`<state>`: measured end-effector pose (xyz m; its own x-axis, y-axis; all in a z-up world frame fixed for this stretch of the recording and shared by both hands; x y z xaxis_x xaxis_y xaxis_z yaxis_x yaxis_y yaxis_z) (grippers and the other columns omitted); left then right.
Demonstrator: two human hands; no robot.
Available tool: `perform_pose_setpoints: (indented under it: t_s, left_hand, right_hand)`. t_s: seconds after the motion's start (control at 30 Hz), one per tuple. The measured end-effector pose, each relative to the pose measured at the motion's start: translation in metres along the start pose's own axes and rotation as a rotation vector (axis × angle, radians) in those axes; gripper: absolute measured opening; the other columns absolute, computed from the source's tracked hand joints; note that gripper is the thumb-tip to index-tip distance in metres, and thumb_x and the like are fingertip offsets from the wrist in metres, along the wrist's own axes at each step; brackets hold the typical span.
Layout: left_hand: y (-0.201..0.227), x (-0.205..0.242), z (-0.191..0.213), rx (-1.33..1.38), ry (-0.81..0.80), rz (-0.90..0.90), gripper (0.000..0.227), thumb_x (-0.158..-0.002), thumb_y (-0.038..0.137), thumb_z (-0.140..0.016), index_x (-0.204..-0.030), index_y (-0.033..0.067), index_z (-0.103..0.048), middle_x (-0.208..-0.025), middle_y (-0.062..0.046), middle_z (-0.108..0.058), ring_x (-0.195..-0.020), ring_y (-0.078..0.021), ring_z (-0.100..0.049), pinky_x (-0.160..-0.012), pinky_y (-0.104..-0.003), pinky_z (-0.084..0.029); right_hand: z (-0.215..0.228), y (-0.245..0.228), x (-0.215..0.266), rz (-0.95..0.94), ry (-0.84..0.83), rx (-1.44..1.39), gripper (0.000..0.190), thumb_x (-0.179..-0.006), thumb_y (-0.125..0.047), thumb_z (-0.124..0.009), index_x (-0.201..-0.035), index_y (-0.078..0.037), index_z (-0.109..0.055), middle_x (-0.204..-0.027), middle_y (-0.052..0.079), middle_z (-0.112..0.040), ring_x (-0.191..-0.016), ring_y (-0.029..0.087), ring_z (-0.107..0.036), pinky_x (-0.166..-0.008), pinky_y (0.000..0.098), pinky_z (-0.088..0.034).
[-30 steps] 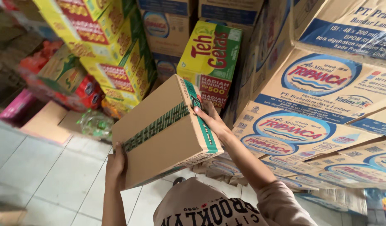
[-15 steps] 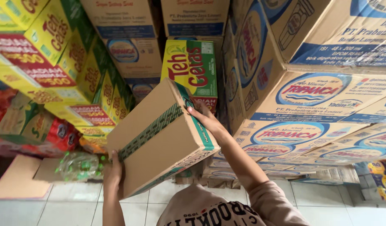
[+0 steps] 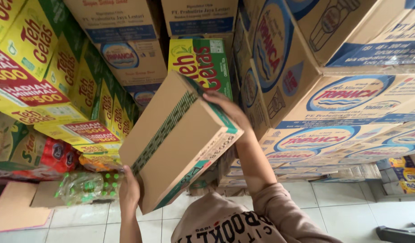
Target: The person repeatedly picks up cardboard boxes from a pile on the floor and stacks them onto a higher pile against a wall. The person handles boxes labeled Rio and Vitamin Orange, lifting them one at a time and placing them in a stack.
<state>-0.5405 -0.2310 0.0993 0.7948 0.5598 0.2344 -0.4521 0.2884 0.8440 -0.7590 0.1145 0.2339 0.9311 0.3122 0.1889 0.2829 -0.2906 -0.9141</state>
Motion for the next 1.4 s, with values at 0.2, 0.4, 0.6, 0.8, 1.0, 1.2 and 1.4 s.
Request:
perform_pose_setpoints:
  t_s: [0.2, 0.4, 0.6, 0.8, 1.0, 1.2, 1.4]
  left_hand:
    - [0.027, 0.011, 0.004, 0.041, 0.008, -0.014, 0.09, -0.099, 0.07, -0.017, -0.15, 0.0019, -0.045, -0.155, -0.023, -0.046, -0.144, -0.0409, -0.041, -0.115, -0.045, -0.032]
    - [0.029, 0.027, -0.005, 0.426, -0.136, 0.006, 0.092, -0.098, 0.072, -0.018, -0.149, 0.0008, -0.047, -0.15, -0.014, -0.056, -0.14, -0.029, -0.052, -0.112, -0.039, -0.038]
    - [0.024, 0.053, -0.022, 0.627, -0.264, 0.131, 0.088, -0.096, 0.074, -0.019, -0.136, 0.0066, -0.058, -0.111, -0.012, -0.072, -0.092, -0.0237, -0.07, -0.066, -0.042, -0.057]
    - [0.085, 0.089, -0.018, 0.514, -0.396, -0.325, 0.086, -0.097, 0.071, -0.031, -0.117, -0.0051, -0.066, -0.085, -0.014, -0.073, -0.071, -0.0201, -0.072, -0.056, -0.037, -0.06]
    - [0.158, 0.14, -0.003, 0.036, 0.239, -1.058, 0.059, -0.078, 0.031, -0.09, -0.106, 0.004, -0.046, -0.082, -0.002, -0.063, -0.078, -0.0203, -0.05, -0.071, -0.038, -0.042]
    - [0.167, 0.12, -0.029, 0.003, 0.368, -0.947, 0.07, -0.067, 0.047, -0.097, -0.097, 0.0041, -0.05, -0.08, -0.009, -0.049, -0.069, -0.0217, -0.048, -0.06, -0.034, -0.042]
    - [0.198, 0.1, -0.073, -0.304, 0.617, -1.135, 0.08, -0.07, 0.063, -0.085, -0.127, 0.0113, -0.062, -0.121, -0.01, -0.063, -0.101, -0.0355, -0.05, -0.08, -0.05, -0.042]
  right_hand:
    - [0.004, -0.023, -0.038, -0.011, -0.232, -0.163, 0.084, -0.1, -0.05, -0.076, -0.153, 0.009, -0.047, -0.121, 0.023, -0.063, -0.096, 0.027, -0.064, -0.089, 0.0383, -0.054]
    - [0.011, -0.046, -0.058, -0.065, -0.047, -0.327, 0.095, -0.085, -0.073, -0.046, -0.149, -0.003, -0.043, -0.123, 0.031, -0.07, -0.095, 0.036, -0.077, -0.089, 0.0398, -0.063]
    - [0.019, -0.062, -0.044, 0.392, -0.201, -0.568, 0.099, -0.082, -0.074, -0.053, -0.146, 0.002, -0.046, -0.125, 0.019, -0.072, -0.105, 0.029, -0.077, -0.088, 0.0394, -0.063]
    - [0.048, -0.058, -0.099, 0.528, -0.147, -0.33, 0.063, -0.104, -0.03, -0.074, -0.147, 0.01, -0.05, -0.128, 0.019, -0.067, -0.112, 0.028, -0.068, -0.095, 0.04, -0.059]
    - [0.103, -0.045, -0.148, 0.5, 0.106, -0.448, 0.06, -0.095, -0.036, -0.067, -0.143, -0.005, -0.049, -0.138, 0.008, -0.064, -0.126, 0.023, -0.063, -0.108, 0.0357, -0.048]
    - [0.143, -0.038, -0.162, 0.414, 0.464, -0.005, 0.064, -0.103, -0.041, -0.065, -0.145, 0.006, -0.054, -0.142, 0.012, -0.058, -0.134, 0.026, -0.055, -0.112, 0.0371, -0.042]
    - [0.095, -0.037, -0.132, 0.314, 0.306, 0.06, 0.063, -0.101, -0.044, -0.055, -0.139, 0.004, -0.065, -0.137, 0.024, -0.068, -0.121, 0.033, -0.065, -0.098, 0.043, -0.052]
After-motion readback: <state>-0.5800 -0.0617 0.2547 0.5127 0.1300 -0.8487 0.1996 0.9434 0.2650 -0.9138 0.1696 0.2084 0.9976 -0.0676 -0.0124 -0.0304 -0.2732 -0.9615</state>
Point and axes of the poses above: each hand's wrist, its own x-axis away from the middle knuckle, its own z-axis out of the back of the hand, y = z × x, the point moved 7 cm from there along -x, towards the middle knuckle
